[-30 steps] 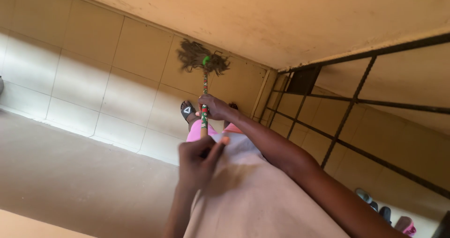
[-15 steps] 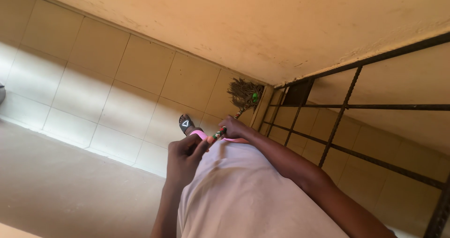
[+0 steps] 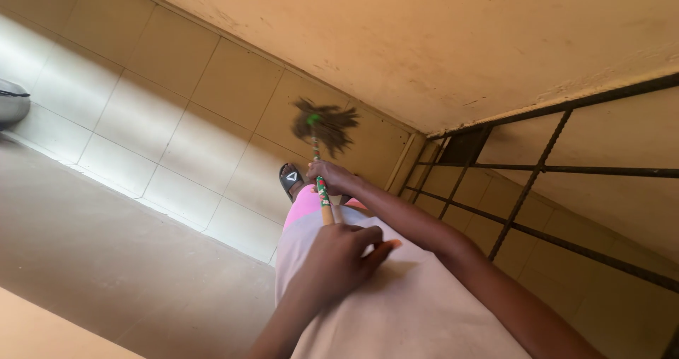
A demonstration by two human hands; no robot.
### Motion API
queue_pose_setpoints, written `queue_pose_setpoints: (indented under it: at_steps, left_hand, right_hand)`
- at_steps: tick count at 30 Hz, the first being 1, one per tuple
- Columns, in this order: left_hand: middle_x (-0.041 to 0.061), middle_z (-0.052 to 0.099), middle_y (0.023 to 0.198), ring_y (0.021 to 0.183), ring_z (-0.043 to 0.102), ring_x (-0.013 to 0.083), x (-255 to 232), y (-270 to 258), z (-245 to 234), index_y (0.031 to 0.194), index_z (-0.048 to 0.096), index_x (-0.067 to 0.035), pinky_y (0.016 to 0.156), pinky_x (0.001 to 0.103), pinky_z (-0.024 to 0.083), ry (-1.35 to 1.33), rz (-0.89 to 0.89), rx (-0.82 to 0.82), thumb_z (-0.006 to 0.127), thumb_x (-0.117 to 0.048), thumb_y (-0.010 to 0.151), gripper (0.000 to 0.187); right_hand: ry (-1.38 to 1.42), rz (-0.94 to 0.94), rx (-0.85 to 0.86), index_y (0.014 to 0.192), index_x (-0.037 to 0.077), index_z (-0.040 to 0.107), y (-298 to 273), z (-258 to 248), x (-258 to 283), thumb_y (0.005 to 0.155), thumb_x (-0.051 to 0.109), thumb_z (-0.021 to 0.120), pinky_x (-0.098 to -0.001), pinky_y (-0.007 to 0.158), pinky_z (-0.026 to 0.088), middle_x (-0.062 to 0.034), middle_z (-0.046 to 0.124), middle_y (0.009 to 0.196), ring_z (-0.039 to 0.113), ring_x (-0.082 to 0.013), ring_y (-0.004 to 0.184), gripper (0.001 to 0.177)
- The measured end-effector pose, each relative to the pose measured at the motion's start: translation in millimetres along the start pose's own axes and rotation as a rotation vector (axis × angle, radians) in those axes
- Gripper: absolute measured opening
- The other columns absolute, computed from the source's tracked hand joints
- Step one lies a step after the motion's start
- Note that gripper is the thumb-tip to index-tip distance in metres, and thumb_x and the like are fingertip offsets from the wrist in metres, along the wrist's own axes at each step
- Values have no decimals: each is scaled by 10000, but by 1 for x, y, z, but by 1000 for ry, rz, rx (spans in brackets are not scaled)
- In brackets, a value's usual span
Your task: Sweeping the floor with a hand-held broom.
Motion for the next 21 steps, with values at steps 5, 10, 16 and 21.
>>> queue_pose_setpoints:
  at_steps: [5,10,16,21]
  left_hand:
    - [47,510,536,486,443,166,31,-5,4,719,640,-14,479,346,371,-275,-272,-6,750,-187,963,319]
    - [-41,480,514,497,359,50,43,-5,-59,689,703,-4,434,266,272,-334,-290,-282,795,-130,894,257]
    - [-2,502,489,412,419,46,88,-10,-97,677,641,22,389,240,262,-634,-404,-527,748,-97,929,298]
    - [-27,408,487,400,374,44,132,-23,-84,680,587,19,393,245,230,-868,-412,-502,711,-133,974,354]
  right_hand:
    - [94,-39,-108,831,44,583,0,0,19,736,123,819,-472,888,490,-135,598,825,603,-345,867,267]
    - [64,189,-44,797,44,592,-1,-4,25,787,166,828,-459,748,490,-150,622,812,608,-358,823,266]
    - [-21,335,-20,822,42,597,-22,2,-15,720,102,741,-476,683,485,-186,647,805,626,-395,800,187]
    - [-14,561,121,763,50,582,-50,9,-31,735,118,758,-489,642,478,-178,639,760,639,-378,735,191]
Point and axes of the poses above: each hand's wrist, its own y-axis towards the middle knuckle, its own z-axis out of the palm, x = y × z, the point moved 7 cm from there along y, towards the middle knuckle
